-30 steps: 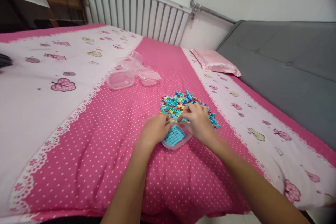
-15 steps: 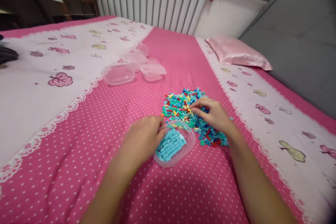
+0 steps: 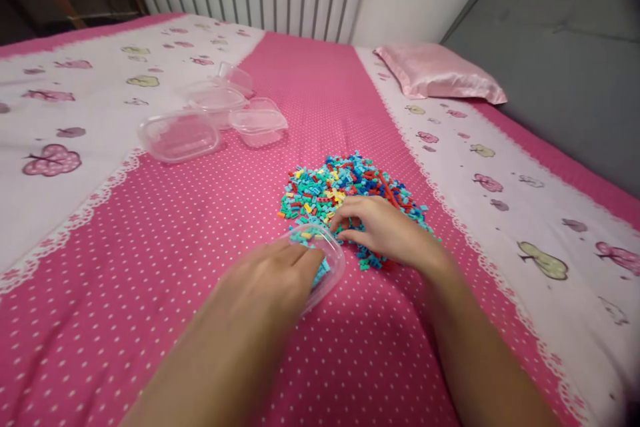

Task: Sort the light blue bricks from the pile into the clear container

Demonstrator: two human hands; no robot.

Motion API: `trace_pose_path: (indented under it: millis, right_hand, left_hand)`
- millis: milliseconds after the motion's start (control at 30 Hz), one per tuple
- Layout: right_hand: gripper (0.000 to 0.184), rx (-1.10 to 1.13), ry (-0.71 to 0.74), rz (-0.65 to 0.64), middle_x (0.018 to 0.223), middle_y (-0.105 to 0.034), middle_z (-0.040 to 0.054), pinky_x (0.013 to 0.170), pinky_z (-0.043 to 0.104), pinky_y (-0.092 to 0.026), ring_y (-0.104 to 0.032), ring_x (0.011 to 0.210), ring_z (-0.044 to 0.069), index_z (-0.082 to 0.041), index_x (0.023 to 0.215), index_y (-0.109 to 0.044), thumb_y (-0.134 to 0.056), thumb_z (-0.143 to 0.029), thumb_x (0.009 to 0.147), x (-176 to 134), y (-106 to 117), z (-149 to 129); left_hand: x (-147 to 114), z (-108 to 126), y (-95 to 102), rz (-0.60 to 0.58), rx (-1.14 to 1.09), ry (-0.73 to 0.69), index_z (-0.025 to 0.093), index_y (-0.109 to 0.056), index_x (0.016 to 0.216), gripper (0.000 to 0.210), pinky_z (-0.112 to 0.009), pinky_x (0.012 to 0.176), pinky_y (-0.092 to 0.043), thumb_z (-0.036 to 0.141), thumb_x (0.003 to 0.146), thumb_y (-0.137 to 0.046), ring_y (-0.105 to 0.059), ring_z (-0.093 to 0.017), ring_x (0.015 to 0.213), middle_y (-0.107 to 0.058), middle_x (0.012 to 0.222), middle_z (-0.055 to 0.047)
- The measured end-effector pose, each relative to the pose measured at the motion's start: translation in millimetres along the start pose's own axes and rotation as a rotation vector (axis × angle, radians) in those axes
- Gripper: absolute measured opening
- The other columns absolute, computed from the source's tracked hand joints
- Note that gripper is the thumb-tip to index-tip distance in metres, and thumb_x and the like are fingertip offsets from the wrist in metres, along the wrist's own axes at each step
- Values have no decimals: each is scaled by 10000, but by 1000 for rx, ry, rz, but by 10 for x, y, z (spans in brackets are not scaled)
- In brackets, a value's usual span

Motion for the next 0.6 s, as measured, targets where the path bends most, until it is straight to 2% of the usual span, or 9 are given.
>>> trace_pose_path:
  millis: [67,167,300,400,600]
  right_hand:
    - [69,2,12,-15,913,-735,34,824,308,-452,-652,890,182,-184,937,-758,-725,-134,903,1,-22,-42]
    - [70,9,14,-19,955,-731,46,835,305,-457,-651,900,178,-172,971,-751,-701,-152,925,0,-27,-87]
    - [86,14,-7,-5,966,-736,50,819,299,-460,-656,897,176,-166,986,-752,-697,-144,924,-10,-14,-84]
    - [99,0,-37,12,957,-738,56,820,320,-455,-659,905,196,-170,960,-757,-710,-110,896,-22,-8,-41]
    - [63,49,32,-22,938,-729,20,861,310,-453,-652,932,177,-192,940,-748,-734,-147,900,-66,29,-99]
  left_hand:
    - [22,-14,-61,-43,-35,46,224,-602,1298,445,-392,971,-538,59,960,-365,-676,-229,1096,-740,1198,-78]
    - [30,-86,-139,-87,-32,122,236,-508,1408,544,-369,905,-559,36,910,-415,-687,-240,1090,-734,1225,-90]
    - [-1,-130,-146,-96,30,175,272,-411,1478,656,-367,835,-554,14,875,-417,-721,-249,982,-747,1152,-92]
    - [25,-51,-76,-135,32,222,287,-456,1439,620,-320,775,-544,44,868,-462,-721,-227,865,-745,1014,-50]
    - [128,89,10,-149,33,252,298,-503,1408,586,-271,731,-524,59,874,-469,-713,-224,886,-727,1007,-40]
Point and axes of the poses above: each hand's wrist, its own x-axis towards the middle knuckle, its own y-axis out of the back of the hand, z = x × y, the point moved 1 cm from there along x, towards the middle knuckle
